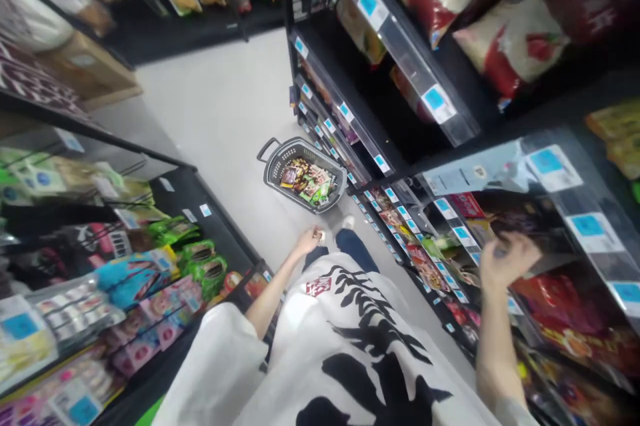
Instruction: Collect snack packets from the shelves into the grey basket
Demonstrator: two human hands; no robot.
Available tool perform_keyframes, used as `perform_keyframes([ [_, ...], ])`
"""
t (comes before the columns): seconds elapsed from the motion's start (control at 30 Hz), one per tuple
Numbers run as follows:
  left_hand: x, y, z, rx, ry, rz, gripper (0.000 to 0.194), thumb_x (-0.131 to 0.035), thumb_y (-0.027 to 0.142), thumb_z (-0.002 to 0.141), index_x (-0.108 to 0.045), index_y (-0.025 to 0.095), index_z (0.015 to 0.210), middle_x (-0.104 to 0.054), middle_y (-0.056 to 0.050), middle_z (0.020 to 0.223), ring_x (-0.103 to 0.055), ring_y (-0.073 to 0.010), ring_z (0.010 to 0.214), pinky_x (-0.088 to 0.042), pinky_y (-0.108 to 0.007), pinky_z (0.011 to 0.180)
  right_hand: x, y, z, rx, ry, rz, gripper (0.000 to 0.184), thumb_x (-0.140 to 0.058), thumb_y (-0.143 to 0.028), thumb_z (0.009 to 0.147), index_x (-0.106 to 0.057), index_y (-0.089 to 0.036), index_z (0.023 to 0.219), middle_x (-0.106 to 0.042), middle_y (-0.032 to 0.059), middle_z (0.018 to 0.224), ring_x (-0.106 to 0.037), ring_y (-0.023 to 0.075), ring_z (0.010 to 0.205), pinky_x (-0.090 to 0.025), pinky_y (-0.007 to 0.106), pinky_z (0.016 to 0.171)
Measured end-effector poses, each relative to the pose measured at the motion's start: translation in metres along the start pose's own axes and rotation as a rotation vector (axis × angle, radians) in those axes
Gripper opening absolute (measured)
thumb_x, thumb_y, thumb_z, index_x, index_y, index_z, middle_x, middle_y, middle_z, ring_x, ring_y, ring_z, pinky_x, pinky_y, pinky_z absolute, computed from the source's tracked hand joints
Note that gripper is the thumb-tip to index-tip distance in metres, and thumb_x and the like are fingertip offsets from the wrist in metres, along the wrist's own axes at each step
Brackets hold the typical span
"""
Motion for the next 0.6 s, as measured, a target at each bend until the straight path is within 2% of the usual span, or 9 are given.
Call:
perform_keyframes([
  [0.03, -0.001, -0.004, 0.011, 0.017, 0.006, 0.045, 0.027, -0.057, 0.017, 0.088, -0.069, 0.013, 0.111, -0.073, -0.015, 0.107, -0.067, -0.0266, 0.104, -0.047, -0.039, 0.101, -0.008, -0.018, -0.014, 0.048, -0.072, 0.077, 0.028, -0.052, -0.037, 0.094, -0.072, -0.028, 0.113, -0.071, 0.0204, 0.111, -0.066, 0.0423, 0.116, -0.049, 0.067, 0.103],
  [0.07, -0.003, -0.008, 0.021, 0.036, 0.013, 0.084, 0.026, -0.058, 0.018, 0.089, -0.069, 0.013, 0.112, -0.073, -0.016, 0.111, -0.066, -0.0277, 0.109, -0.045, -0.041, 0.105, -0.020, -0.038, -0.027, 0.093, -0.198, 0.171, 0.025, -0.050, -0.035, 0.096, -0.071, -0.028, 0.109, -0.072, 0.0176, 0.105, -0.067, 0.0399, 0.111, -0.052, 0.065, 0.100],
  [0.17, -0.010, -0.013, 0.045, 0.112, 0.035, 0.171, 0.027, -0.063, 0.026, 0.095, -0.067, 0.012, 0.118, -0.069, -0.016, 0.122, -0.064, -0.0276, 0.116, -0.045, -0.046, 0.109, -0.078, -0.102, -0.055, 0.173, -0.669, 0.452, 0.024, -0.050, -0.032, 0.096, -0.069, -0.030, 0.110, -0.072, 0.0134, 0.111, -0.067, 0.0354, 0.111, -0.054, 0.059, 0.102],
  [0.2, -0.013, -0.013, 0.051, 0.139, 0.042, 0.191, 0.029, -0.064, 0.031, 0.097, -0.066, 0.013, 0.120, -0.067, -0.015, 0.125, -0.064, -0.0269, 0.116, -0.046, -0.048, 0.108, -0.103, -0.125, -0.059, 0.227, -0.858, 0.532, 0.027, -0.051, -0.031, 0.096, -0.068, -0.029, 0.117, -0.071, 0.0131, 0.120, -0.065, 0.0352, 0.118, -0.051, 0.059, 0.107],
  [0.27, -0.019, -0.011, 0.061, 0.188, 0.055, 0.218, 0.034, -0.065, 0.039, 0.099, -0.065, 0.014, 0.123, -0.066, -0.013, 0.128, -0.064, -0.0258, 0.116, -0.049, -0.050, 0.106, -0.153, -0.171, -0.062, 0.232, -1.140, 0.643, 0.035, -0.055, -0.027, 0.091, -0.067, -0.026, 0.124, -0.065, 0.0146, 0.135, -0.056, 0.0356, 0.133, -0.040, 0.058, 0.119],
  [0.33, -0.024, -0.006, 0.069, 0.226, 0.068, 0.233, 0.036, -0.065, 0.041, 0.099, -0.066, 0.015, 0.124, -0.066, -0.012, 0.129, -0.064, -0.0255, 0.116, -0.051, -0.050, 0.104, -0.203, -0.214, -0.058, 0.093, -1.407, 0.696, 0.044, -0.064, -0.019, 0.082, -0.067, -0.020, 0.126, -0.061, 0.0160, 0.143, -0.049, 0.0356, 0.141, -0.031, 0.054, 0.126],
  [0.47, -0.023, 0.006, 0.085, 0.264, 0.108, 0.245, 0.033, -0.063, 0.036, 0.099, -0.066, 0.014, 0.123, -0.065, -0.014, 0.130, -0.062, -0.0268, 0.120, -0.048, -0.048, 0.108, -0.295, -0.283, -0.048, -0.011, -1.557, 0.705, 0.053, -0.071, -0.010, 0.073, -0.065, -0.013, 0.126, -0.064, 0.0164, 0.141, -0.053, 0.0310, 0.137, -0.032, 0.044, 0.125],
  [0.6, -0.013, 0.006, 0.102, 0.286, 0.199, 0.225, 0.036, -0.053, 0.023, 0.097, -0.064, 0.013, 0.129, -0.062, -0.019, 0.132, -0.057, -0.0293, 0.125, -0.042, -0.041, 0.111, -0.373, -0.323, -0.048, -0.244, -1.608, 0.645, 0.052, -0.073, -0.019, 0.078, -0.060, -0.009, 0.128, -0.069, 0.0193, 0.132, -0.064, 0.0293, 0.123, -0.045, 0.044, 0.114],
])
Point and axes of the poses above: each hand's wrist, its own z-axis towards the middle knuckle, its own x-axis out of the back of the hand, y = z × x, the point moved 1 cm from there along z, towards the middle knuckle
